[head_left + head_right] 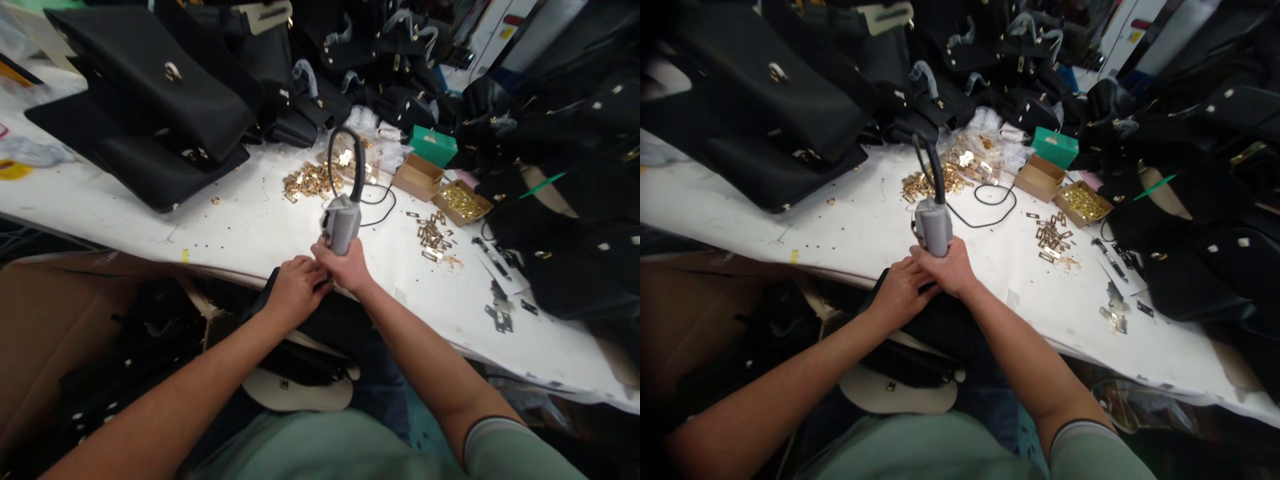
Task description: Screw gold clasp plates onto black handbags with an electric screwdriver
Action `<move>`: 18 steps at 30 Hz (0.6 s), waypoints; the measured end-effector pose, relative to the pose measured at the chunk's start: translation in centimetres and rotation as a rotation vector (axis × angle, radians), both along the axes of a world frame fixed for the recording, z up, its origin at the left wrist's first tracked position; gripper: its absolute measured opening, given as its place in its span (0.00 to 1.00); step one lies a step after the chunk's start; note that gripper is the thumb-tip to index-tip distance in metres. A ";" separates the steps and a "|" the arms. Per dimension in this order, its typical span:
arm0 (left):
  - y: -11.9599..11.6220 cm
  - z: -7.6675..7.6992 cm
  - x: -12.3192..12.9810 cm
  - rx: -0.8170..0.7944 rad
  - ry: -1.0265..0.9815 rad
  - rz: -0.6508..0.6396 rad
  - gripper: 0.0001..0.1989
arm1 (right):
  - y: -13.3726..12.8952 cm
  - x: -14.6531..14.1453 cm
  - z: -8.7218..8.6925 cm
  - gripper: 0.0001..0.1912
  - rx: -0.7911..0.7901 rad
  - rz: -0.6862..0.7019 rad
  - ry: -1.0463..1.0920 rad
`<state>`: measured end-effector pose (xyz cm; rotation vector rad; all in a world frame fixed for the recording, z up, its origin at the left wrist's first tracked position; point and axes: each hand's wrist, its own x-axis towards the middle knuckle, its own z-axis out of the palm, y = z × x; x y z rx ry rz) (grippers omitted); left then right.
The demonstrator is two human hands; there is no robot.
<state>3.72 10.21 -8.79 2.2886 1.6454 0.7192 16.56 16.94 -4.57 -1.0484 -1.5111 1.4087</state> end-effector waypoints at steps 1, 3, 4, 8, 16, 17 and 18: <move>0.1 0.0 0.0 -0.006 0.008 -0.004 0.07 | -0.1 -0.1 -0.1 0.15 0.012 -0.022 -0.002; 0.2 -0.1 0.1 -0.020 0.018 -0.012 0.08 | -0.2 -0.3 -0.4 0.16 0.045 -0.068 -0.018; 0.2 -0.2 0.2 -0.025 0.024 -0.014 0.08 | -0.3 -0.4 -0.5 0.16 0.054 -0.082 -0.026; -0.3 0.2 0.3 -0.030 0.044 -0.007 0.07 | -0.7 -0.2 0.4 0.21 0.024 -0.084 -0.021; -1.1 2.2 0.4 0.112 0.108 0.005 0.08 | 0.4 2.5 4.2 0.28 0.095 -0.243 0.056; -1.2 2.6 0.5 0.119 0.125 0.007 0.09 | 0.8 3.0 4.2 0.28 0.126 -0.273 -0.031; -1.3 3.0 0.5 0.120 0.148 0.006 0.10 | 1.2 3.6 4.0 0.28 0.162 -0.280 -0.145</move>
